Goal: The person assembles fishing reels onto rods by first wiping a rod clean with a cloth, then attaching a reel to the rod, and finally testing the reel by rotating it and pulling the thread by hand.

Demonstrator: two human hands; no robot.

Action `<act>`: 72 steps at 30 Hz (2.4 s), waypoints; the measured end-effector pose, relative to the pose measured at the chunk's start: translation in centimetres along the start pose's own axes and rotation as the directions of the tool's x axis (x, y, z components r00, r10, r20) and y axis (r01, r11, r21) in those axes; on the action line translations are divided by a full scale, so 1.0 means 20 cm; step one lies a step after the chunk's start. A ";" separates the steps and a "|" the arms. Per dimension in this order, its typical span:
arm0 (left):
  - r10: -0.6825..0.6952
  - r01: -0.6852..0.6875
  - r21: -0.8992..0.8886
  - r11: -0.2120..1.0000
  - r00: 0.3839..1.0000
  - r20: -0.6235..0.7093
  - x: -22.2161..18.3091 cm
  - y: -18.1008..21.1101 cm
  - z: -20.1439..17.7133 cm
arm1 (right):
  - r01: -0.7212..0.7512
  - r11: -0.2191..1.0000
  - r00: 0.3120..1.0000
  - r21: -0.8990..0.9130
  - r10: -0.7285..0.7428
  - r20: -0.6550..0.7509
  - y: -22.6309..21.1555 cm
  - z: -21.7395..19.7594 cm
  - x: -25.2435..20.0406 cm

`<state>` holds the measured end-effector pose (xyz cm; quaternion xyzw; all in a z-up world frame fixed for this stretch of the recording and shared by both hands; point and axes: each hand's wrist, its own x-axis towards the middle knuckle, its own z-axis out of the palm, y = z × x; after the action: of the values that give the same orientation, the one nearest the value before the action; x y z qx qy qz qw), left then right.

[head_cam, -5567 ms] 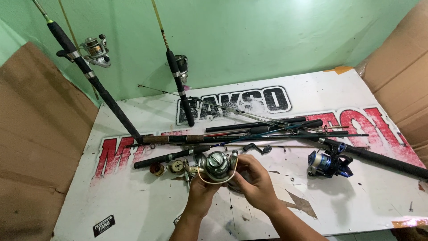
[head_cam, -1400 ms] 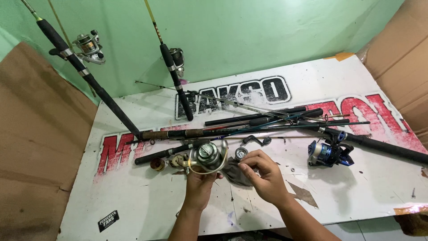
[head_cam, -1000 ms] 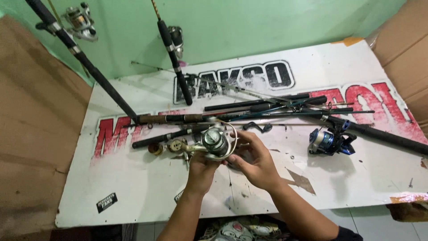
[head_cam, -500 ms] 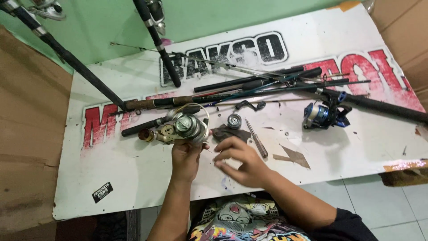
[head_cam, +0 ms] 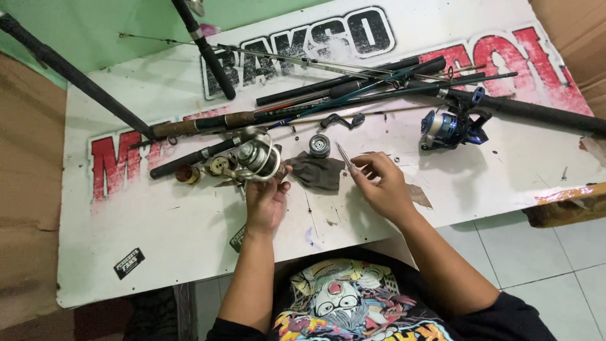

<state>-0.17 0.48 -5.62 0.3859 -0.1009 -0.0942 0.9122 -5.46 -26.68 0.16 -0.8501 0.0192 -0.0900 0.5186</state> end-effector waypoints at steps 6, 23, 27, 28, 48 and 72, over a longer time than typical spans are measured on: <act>-0.063 0.062 0.061 0.996 0.998 0.017 -0.02 -0.01 -0.01 | 0.039 0.986 0.999 -0.162 -0.037 0.018 0.04 0.07 0.00; -0.039 0.074 0.353 0.933 0.994 -0.105 -0.07 -0.11 -0.06 | 0.226 0.900 0.929 0.373 -0.315 0.195 -0.23 0.34 0.16; 0.014 0.013 0.341 0.940 0.997 -0.076 -0.06 -0.07 0.00 | 0.097 0.906 0.968 0.413 -0.182 0.173 -0.25 0.35 0.15; 0.018 0.009 0.341 0.940 0.997 -0.076 -0.07 -0.08 -0.03 | 0.100 0.905 0.967 0.413 -0.186 0.174 -0.24 0.36 0.14; -0.009 0.028 0.112 0.993 0.986 -0.166 -0.06 -0.18 -0.17 | -0.063 0.821 0.902 0.568 -0.196 0.384 -0.16 0.50 0.26; 0.087 0.002 0.443 0.896 0.980 -0.180 -0.08 -0.17 -0.14 | -0.119 0.737 0.907 0.665 -0.192 0.375 -0.06 0.47 0.23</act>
<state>-1.29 0.55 -10.22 0.5875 -0.0383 -0.0107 0.8083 0.62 -18.45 -2.28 -0.6029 -0.1438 0.0833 0.7803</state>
